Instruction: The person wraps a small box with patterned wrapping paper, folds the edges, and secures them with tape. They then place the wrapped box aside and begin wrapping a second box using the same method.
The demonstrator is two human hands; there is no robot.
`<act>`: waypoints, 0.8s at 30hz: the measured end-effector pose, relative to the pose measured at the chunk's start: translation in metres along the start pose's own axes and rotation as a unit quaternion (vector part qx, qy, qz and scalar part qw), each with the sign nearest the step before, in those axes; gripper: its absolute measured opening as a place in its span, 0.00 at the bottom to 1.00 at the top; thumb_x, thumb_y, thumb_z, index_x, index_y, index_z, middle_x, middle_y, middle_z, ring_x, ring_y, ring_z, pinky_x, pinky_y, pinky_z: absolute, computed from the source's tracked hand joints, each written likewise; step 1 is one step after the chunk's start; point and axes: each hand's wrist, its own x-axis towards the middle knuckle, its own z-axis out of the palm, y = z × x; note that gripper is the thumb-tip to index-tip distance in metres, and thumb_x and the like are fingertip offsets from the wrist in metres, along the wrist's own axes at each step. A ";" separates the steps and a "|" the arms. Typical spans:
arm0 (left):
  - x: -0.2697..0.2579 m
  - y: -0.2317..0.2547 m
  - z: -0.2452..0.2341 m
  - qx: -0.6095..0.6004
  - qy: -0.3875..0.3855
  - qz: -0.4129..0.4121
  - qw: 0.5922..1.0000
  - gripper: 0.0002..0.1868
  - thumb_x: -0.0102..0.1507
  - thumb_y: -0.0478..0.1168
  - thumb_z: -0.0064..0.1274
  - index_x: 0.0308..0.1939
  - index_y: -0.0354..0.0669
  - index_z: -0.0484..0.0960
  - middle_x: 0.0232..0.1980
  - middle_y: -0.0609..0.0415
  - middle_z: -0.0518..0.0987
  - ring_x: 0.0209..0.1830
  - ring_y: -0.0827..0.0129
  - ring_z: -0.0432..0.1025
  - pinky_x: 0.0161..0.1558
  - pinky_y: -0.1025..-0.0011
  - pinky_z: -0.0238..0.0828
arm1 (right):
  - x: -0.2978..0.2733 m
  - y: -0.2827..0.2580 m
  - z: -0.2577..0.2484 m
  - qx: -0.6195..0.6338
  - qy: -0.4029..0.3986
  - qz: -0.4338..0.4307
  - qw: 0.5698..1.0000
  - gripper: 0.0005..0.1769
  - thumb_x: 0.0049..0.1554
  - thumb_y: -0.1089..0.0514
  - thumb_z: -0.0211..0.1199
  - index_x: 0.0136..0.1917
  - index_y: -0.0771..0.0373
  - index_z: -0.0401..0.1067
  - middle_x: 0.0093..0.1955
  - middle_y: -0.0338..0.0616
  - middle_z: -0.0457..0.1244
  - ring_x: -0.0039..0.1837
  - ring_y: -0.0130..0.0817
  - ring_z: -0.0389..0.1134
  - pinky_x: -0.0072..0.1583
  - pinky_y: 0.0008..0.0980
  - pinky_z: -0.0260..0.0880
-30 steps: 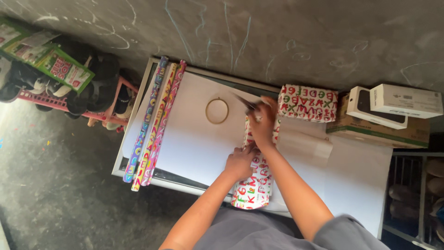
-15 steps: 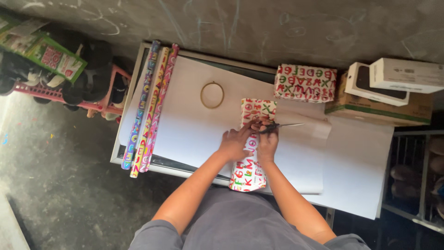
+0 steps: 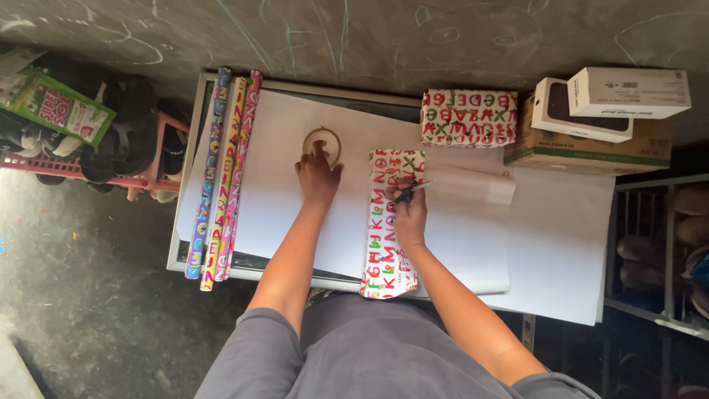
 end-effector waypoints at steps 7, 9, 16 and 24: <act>-0.043 0.010 -0.019 -0.153 0.089 0.136 0.975 0.31 0.57 0.30 0.66 0.59 0.51 0.66 0.53 0.40 0.80 0.49 0.58 0.79 0.60 0.65 0.66 | 0.002 0.005 0.000 0.032 -0.019 -0.014 0.999 0.08 0.66 0.67 0.50 0.59 0.68 0.59 0.53 0.48 0.66 0.56 0.34 0.72 0.62 0.32 0.73; -0.071 0.018 -0.029 -0.230 0.094 0.144 0.958 0.33 0.59 0.30 0.67 0.59 0.50 0.63 0.54 0.39 0.79 0.51 0.61 0.79 0.61 0.68 0.68 | 0.001 0.008 -0.001 0.052 -0.015 -0.015 0.998 0.08 0.66 0.68 0.50 0.59 0.68 0.59 0.53 0.48 0.66 0.56 0.35 0.71 0.62 0.33 0.73; -0.136 0.041 -0.038 -0.516 0.010 0.018 0.857 0.41 0.61 0.26 0.64 0.70 0.39 0.53 0.46 0.50 0.80 0.51 0.68 0.75 0.64 0.68 0.67 | 0.001 0.006 -0.003 0.104 -0.045 -0.053 0.992 0.09 0.65 0.70 0.53 0.57 0.66 0.58 0.61 0.44 0.61 0.60 0.35 0.68 0.66 0.36 0.72; -0.151 0.055 -0.035 -0.602 -0.046 -0.039 0.796 0.36 0.63 0.26 0.62 0.67 0.39 0.55 0.47 0.47 0.80 0.48 0.68 0.76 0.58 0.69 0.73 | -0.001 0.004 -0.007 0.108 -0.067 -0.030 0.991 0.12 0.64 0.67 0.62 0.57 0.65 0.61 0.56 0.44 0.63 0.60 0.33 0.69 0.64 0.33 0.72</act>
